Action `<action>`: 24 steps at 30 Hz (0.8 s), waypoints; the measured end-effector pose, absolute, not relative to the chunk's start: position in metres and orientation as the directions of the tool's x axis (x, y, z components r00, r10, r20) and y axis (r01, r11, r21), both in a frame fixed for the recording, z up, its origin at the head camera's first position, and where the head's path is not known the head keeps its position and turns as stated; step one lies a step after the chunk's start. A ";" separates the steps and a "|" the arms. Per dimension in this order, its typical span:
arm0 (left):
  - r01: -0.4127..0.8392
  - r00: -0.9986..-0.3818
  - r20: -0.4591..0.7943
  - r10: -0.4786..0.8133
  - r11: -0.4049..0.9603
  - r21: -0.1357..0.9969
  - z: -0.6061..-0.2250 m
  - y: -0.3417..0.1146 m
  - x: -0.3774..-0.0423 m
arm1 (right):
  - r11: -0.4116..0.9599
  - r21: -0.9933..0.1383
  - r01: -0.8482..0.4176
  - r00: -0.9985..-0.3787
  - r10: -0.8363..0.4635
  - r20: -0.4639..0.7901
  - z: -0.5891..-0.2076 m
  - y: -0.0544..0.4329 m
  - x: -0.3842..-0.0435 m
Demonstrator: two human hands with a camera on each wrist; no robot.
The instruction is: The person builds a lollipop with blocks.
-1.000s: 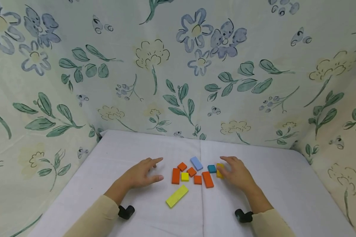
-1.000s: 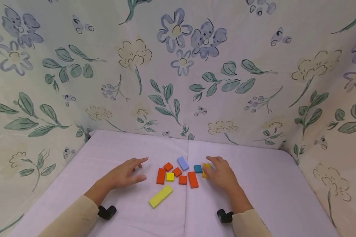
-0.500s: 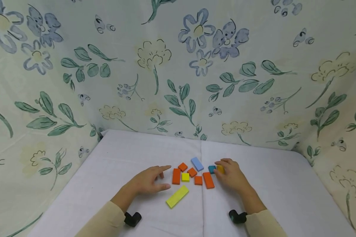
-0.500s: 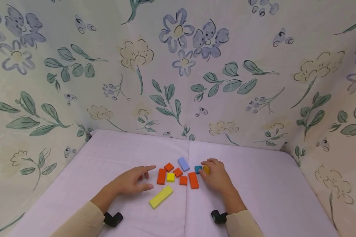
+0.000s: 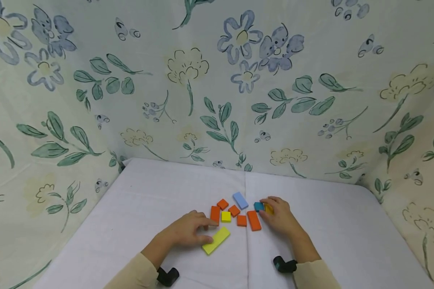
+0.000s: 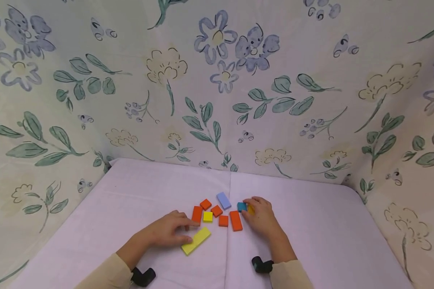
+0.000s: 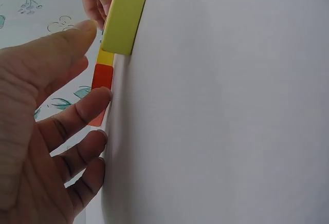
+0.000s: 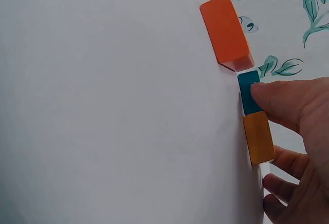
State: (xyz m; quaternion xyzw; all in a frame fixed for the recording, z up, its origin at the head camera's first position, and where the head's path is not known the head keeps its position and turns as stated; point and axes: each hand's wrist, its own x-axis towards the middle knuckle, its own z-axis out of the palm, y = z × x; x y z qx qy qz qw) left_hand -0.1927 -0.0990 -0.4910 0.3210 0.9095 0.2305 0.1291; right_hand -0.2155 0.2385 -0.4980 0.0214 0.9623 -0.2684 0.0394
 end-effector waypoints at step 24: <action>0.508 -0.751 -0.100 0.653 0.667 0.545 -0.494 -0.088 -0.184 | 0.738 -0.674 0.040 -0.997 0.074 0.022 -0.519 0.245 -0.211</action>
